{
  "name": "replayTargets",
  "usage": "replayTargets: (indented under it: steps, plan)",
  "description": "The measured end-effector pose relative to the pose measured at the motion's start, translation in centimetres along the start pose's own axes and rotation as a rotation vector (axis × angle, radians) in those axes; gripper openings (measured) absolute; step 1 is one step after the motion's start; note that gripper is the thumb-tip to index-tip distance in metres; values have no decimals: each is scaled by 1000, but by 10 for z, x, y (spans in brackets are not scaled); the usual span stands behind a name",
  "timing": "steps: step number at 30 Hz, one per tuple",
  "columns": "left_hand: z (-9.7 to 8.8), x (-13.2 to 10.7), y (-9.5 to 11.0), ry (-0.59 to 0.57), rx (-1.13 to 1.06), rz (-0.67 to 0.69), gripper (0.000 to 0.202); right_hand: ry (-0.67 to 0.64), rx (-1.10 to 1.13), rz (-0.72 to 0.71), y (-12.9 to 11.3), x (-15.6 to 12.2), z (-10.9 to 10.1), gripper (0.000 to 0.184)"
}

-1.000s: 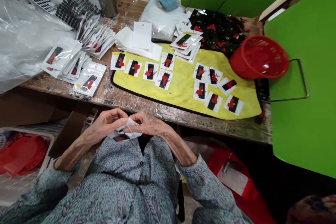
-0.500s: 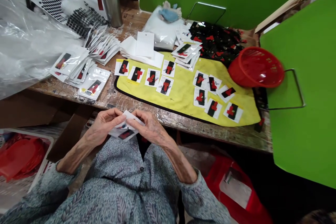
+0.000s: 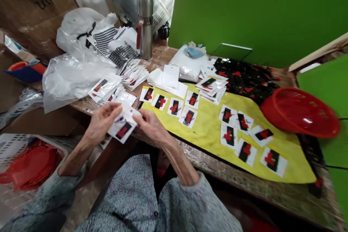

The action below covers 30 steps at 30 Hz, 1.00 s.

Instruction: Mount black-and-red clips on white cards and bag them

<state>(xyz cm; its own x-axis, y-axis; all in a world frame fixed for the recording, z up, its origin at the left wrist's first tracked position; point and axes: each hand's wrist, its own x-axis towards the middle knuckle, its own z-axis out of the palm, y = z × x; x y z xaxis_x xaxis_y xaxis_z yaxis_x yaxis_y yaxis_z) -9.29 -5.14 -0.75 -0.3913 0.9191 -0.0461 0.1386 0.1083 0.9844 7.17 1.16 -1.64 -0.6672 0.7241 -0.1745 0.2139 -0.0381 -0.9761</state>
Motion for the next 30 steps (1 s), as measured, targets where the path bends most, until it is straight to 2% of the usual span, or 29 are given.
replayTargets:
  steps: [1, 2, 3, 6, 8, 10, 12, 14, 17, 20, 22, 23, 24, 26, 27, 28, 30]
  plan:
    - [-7, 7, 1, 146, 201, 162, 32, -8, -48, -32, -5, 18, 5, 26]
    - [-12, 13, -1, 245, 414, 306, 32, 19, -125, -36, -8, 34, 9, 24]
    - [-15, 16, -5, 248, 608, 399, 29, 87, -240, -41, -10, 48, 11, 21]
    - [-11, 19, -26, 36, 975, 502, 26, 330, -596, -151, -7, 74, -3, 14]
    - [-4, 19, -41, 0, 1072, 504, 27, 518, -765, -118, -1, 81, -30, 22]
    - [2, 21, -50, 23, 1113, 497, 26, 754, -855, 17, 6, 85, -63, 31]
    - [5, 25, -55, 53, 1133, 498, 25, 904, -792, 117, 13, 92, -94, 41]
    - [5, 27, -56, 65, 1145, 505, 24, 955, -650, 145, 20, 101, -116, 45]
    - [4, 27, -54, 66, 1139, 513, 24, 964, -513, 123, 24, 117, -134, 37]
    - [5, 20, -43, 168, 1038, 512, 27, 969, -420, 79, 16, 121, -144, 18]
    - [9, 15, -29, 242, 831, 484, 30, 957, -357, 39, 5, 110, -143, 8]
    - [14, 13, -20, 232, 681, 440, 31, 942, -335, 18, -2, 100, -138, 5]
    - [19, 12, -12, 177, 505, 373, 32, 913, -297, -10, -7, 88, -129, 5]
    - [32, 11, 3, 0, 140, 117, 38, 824, -211, -65, -14, 54, -100, 11]
    - [39, 10, 8, -78, -49, -2, 43, 735, -69, -120, -14, 35, -81, 15]
    - [45, 9, 11, -149, -210, -103, 47, 660, 45, -132, -12, 15, -62, 18]
    - [54, 4, 11, -251, -415, -252, 51, 553, 184, -69, -1, -23, -28, 24]
